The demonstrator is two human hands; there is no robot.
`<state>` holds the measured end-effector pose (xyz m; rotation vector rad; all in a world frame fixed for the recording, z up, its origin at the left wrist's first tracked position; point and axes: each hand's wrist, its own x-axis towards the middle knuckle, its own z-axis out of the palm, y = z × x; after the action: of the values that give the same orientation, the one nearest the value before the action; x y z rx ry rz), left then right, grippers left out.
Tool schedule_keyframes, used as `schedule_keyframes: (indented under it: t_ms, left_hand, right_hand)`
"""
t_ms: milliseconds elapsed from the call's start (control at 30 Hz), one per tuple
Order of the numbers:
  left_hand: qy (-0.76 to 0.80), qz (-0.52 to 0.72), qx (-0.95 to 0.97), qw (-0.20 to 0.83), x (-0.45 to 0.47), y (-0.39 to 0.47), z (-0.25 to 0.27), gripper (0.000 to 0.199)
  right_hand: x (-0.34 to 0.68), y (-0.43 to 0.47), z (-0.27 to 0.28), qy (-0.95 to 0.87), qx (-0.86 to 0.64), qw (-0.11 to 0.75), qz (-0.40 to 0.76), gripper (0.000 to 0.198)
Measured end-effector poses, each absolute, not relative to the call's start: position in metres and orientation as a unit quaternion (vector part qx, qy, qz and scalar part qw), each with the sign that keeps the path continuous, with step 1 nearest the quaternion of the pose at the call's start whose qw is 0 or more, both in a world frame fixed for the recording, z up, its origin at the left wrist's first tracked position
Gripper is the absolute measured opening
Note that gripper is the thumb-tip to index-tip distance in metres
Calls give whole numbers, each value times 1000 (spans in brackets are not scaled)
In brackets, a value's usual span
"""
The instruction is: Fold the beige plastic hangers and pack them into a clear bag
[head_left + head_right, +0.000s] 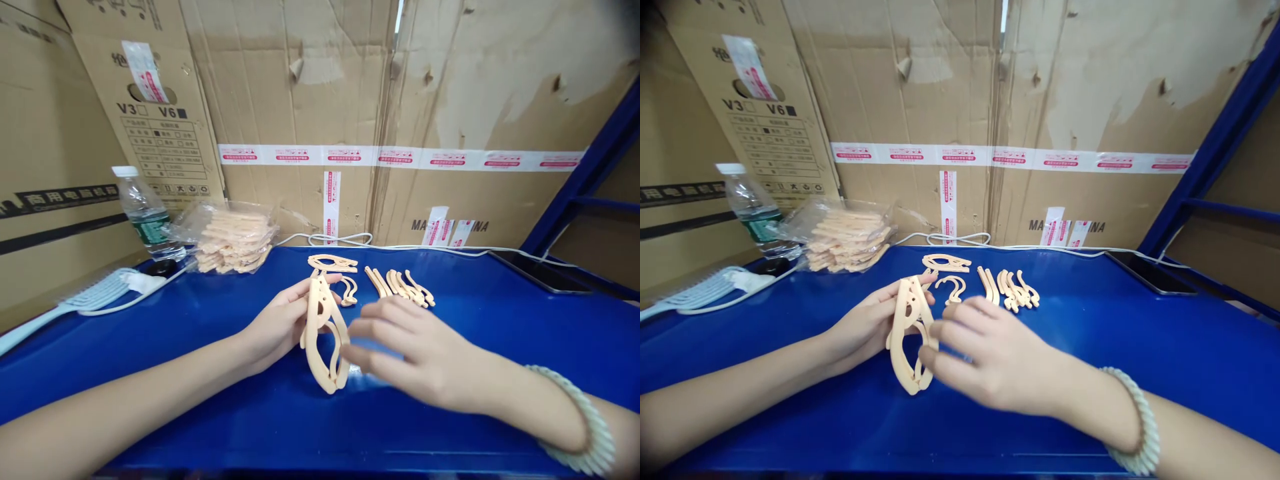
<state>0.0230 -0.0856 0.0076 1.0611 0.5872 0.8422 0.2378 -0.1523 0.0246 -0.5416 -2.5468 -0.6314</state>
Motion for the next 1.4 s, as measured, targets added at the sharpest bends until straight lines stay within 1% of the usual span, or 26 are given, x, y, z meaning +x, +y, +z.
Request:
schedule_keyframes:
  t_ms: [67,100,200,300,367,467,600,733,867,900,967,1033,1100,1167,1233,1400]
  left_hand:
    - [267,381,468,751,23,-87,8,29]
    - [265,377,461,759,24,-87,8,28]
    - [246,358,476,765,25,-89,8,34]
    - [245,336,561,715,24,-95,6,27]
    - [261,310,617,675,24,-99,5,27]
    - [281,300,648,641,22,-106,5,37]
    - [317,334,631,624,22,-108,6,43]
    - [313,352,607,640,21,-108,6,44]
    - [344,393,538,662,20,-106,8,31]
    - [356,401,523,663,20,-106,9,28]
    - [364,398,514,667,21,-105,10,25]
    - [351,379,524,677,22,-106,9,28]
    - [337,365,538,681,23,-108,8,33]
    - [333,363,543,680,23,-108,6,36]
    - [341,363,537,681,23,-108,6,37]
    - [348,353,530,688,23,-108,6,37]
  right_hand:
    - [229,-156,16,-925,-166,216,-266,23]
    - [228,-155,12,-925,-171,211,-267,21]
    - [229,-149,3,-926,-199,205,-248,19]
    - [231,-146,0,-921,-210,202,-258,21]
    - [232,-145,-1,-915,-221,190,-280,22]
    - [232,-145,-2,-903,-253,164,-307,24]
    - [235,-142,-2,-896,-285,147,-308,30]
    - [237,-142,4,-895,-259,169,-321,34]
    - [244,-142,15,-878,-231,210,-363,24]
    - [248,-140,17,-877,-240,230,-347,21]
    - [259,-132,19,-875,-283,286,-269,17]
    - [271,-122,19,-870,-326,314,-193,23]
    - [280,-113,17,-876,-348,287,-171,25]
    - [285,-106,14,-892,-352,230,-164,26]
    - [286,-104,11,-905,-354,192,-139,30]
    - [277,-105,9,-913,-360,183,-52,27]
